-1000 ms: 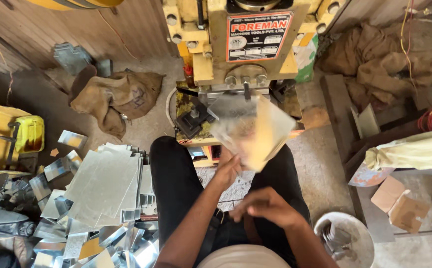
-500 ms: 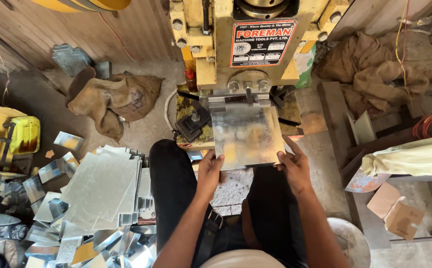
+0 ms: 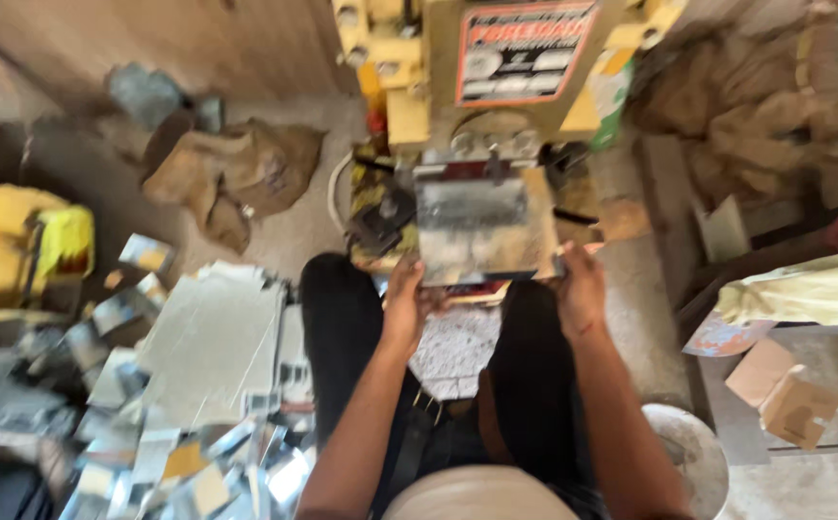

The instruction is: The person sits on the floor and repeatedly places rectangular metal sheets into a hydraulic press machine. They align the sheets, operate the press to cut or shape them, and then remove the processed pieces, placing them into a growing pile on the floor.

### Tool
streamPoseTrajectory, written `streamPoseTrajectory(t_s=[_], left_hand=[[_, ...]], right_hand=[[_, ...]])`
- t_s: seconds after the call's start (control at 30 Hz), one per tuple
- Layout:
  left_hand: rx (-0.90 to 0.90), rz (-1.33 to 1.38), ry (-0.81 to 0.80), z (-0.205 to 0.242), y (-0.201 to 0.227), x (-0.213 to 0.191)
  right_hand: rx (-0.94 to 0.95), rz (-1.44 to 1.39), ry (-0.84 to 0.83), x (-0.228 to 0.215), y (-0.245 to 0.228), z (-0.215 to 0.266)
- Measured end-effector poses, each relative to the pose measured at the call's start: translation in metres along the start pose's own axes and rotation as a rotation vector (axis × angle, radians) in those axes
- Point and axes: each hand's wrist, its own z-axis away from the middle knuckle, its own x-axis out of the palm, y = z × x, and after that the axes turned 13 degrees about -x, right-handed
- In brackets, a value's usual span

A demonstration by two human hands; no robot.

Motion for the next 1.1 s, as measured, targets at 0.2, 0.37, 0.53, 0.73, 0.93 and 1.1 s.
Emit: streamPoseTrajectory(t_s=[0.2, 0.37, 0.53, 0.73, 0.93, 1.1], left_hand=[[-0.02, -0.097, -0.048, 0.003, 0.007, -0.003], [0.029, -0.169, -0.07, -0.001, 0.008, -0.009], [0.01, -0.159, -0.264, -0.017, -0.004, 0.0], [-0.027, -0.402, -0.215, 0.013, 0.01, 0.031], [0.08, -0.327, -0.029, 0.0, -0.007, 0.026], [0.202, -0.305, -0.104, -0.023, 0.002, 0.013]], right_hand=[[0.011, -0.192, -0.073, 0.002, -0.007, -0.001], [0.11, -0.232, -0.123, -0.007, 0.004, -0.03], [0.223, -0.169, -0.327, 0.002, 0.017, -0.074], [-0.156, -0.303, 0.006, 0.027, -0.013, -0.006], [0.161, -0.132, -0.305, 0.036, 0.021, 0.034], [0.076, -0.071, -0.155, 0.044, 0.063, 0.023]])
